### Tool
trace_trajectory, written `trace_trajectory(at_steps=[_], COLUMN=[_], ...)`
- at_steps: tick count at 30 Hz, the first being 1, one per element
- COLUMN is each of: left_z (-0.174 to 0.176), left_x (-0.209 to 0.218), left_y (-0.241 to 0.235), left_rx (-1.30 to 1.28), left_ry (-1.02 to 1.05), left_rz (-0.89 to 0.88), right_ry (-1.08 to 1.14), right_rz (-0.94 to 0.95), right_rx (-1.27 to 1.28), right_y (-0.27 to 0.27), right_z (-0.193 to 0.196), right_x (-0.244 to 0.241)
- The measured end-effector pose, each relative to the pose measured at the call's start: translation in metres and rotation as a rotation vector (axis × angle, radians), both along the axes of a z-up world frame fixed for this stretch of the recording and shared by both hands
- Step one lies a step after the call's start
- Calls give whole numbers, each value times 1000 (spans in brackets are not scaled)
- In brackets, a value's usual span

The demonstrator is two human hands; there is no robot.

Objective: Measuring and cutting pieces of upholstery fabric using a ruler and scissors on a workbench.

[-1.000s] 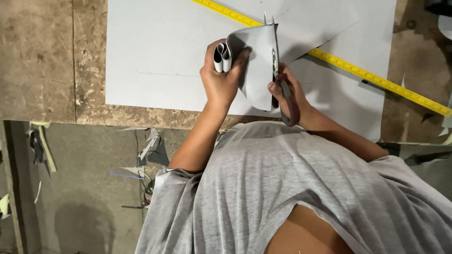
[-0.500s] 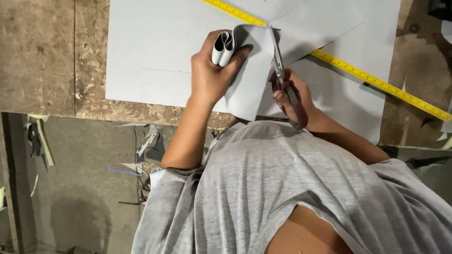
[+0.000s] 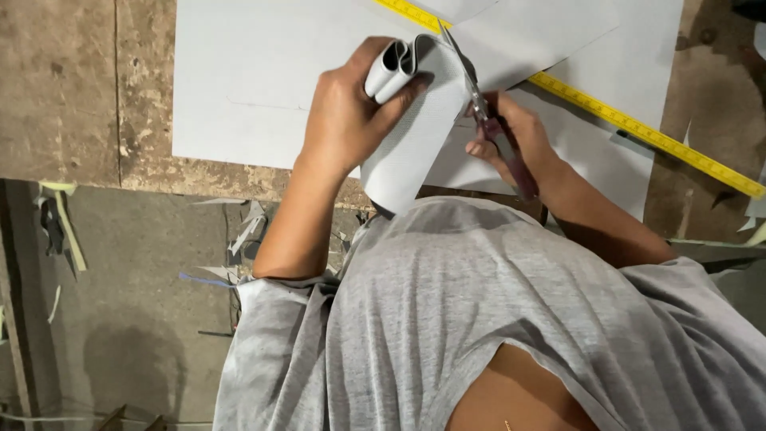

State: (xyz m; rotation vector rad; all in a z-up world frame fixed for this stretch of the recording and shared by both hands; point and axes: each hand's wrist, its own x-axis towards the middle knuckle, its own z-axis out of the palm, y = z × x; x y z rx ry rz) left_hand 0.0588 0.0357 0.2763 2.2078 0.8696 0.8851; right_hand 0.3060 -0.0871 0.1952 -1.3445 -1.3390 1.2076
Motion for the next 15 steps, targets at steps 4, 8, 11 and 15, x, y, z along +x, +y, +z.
trace_trajectory(at_steps=[4,8,11,15], left_z=[7,9,3,-9], left_x=[-6,-7,-2,11], left_y=[2,3,4,3], left_rx=[-69,-85,-126,-200], left_ry=[3,53,-56,-131], left_rz=[-25,-46,7,30], right_ry=[-219,-226,-136,223], right_rz=[37,31,3,7], right_rx=[191,208,86,143], right_y=[-5,-7,-5,5], right_z=[3,1,10,-2], right_x=[1,4,-1,-10])
